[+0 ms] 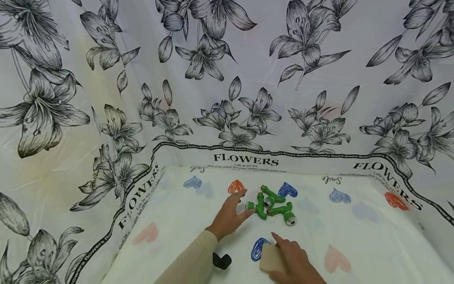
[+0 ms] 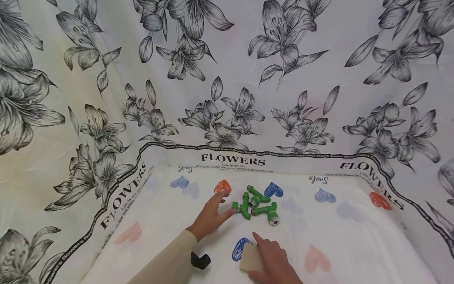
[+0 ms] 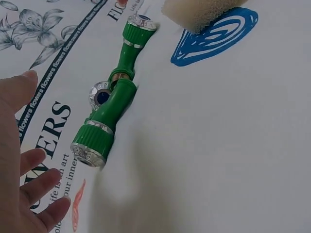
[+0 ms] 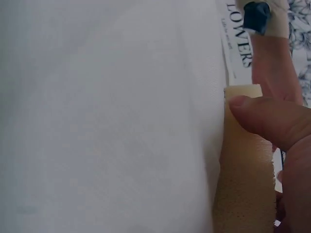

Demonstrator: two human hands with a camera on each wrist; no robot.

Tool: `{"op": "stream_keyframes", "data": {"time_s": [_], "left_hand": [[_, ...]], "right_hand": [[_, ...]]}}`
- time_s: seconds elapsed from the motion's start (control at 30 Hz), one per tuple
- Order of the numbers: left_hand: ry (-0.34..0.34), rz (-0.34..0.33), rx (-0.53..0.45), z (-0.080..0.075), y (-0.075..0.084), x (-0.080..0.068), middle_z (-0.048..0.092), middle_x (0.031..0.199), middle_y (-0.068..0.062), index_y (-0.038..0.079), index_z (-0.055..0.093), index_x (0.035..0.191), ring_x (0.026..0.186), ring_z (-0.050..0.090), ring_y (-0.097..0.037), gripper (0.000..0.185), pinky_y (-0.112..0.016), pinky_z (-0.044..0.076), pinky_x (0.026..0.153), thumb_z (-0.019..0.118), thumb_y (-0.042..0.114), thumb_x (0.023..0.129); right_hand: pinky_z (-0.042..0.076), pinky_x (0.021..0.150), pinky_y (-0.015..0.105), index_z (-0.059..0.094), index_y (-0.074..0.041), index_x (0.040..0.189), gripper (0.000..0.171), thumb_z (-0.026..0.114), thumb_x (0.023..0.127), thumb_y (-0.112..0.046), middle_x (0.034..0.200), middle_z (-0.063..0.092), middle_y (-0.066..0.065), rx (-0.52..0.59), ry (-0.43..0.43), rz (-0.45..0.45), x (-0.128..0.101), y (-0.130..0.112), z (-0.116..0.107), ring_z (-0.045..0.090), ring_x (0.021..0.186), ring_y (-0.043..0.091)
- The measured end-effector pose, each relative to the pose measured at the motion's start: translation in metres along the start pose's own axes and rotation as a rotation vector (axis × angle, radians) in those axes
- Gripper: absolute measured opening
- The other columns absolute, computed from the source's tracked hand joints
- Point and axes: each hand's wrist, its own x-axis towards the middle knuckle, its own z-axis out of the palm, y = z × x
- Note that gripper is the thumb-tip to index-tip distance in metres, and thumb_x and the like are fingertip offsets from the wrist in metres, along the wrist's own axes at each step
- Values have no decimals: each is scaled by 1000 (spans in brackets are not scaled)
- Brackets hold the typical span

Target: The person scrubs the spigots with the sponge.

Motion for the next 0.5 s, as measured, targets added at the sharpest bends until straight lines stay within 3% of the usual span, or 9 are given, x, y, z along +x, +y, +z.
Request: {"op": "stream_keyframes", "data": {"time_s": [0.27,0.37,0.5], "left_hand": [[-3,-39,-62,14,-9,13,58,154,-14,13,46,164,138,57,-32,70,-55,49,114,73,41,107],[-10,-44,-56,21,-16,15,61,150,-14,8,50,161,136,59,-32,67,-56,48,114,73,40,107],[-14,-54,-1,32,-26,17,65,144,-10,7,56,156,132,59,-30,63,-56,47,114,76,37,105]], "right_hand": [[53,84,41,45,-7,163,105,92,84,-57,130,60,-2,43,107,54,-12,-8,-18,49,103,20],[54,83,38,46,-8,163,102,93,84,-53,136,60,2,102,179,97,-18,-16,-33,50,106,21],[57,80,34,53,-11,160,92,96,85,-43,136,61,5,192,325,92,-26,-28,-54,53,106,23]]}}
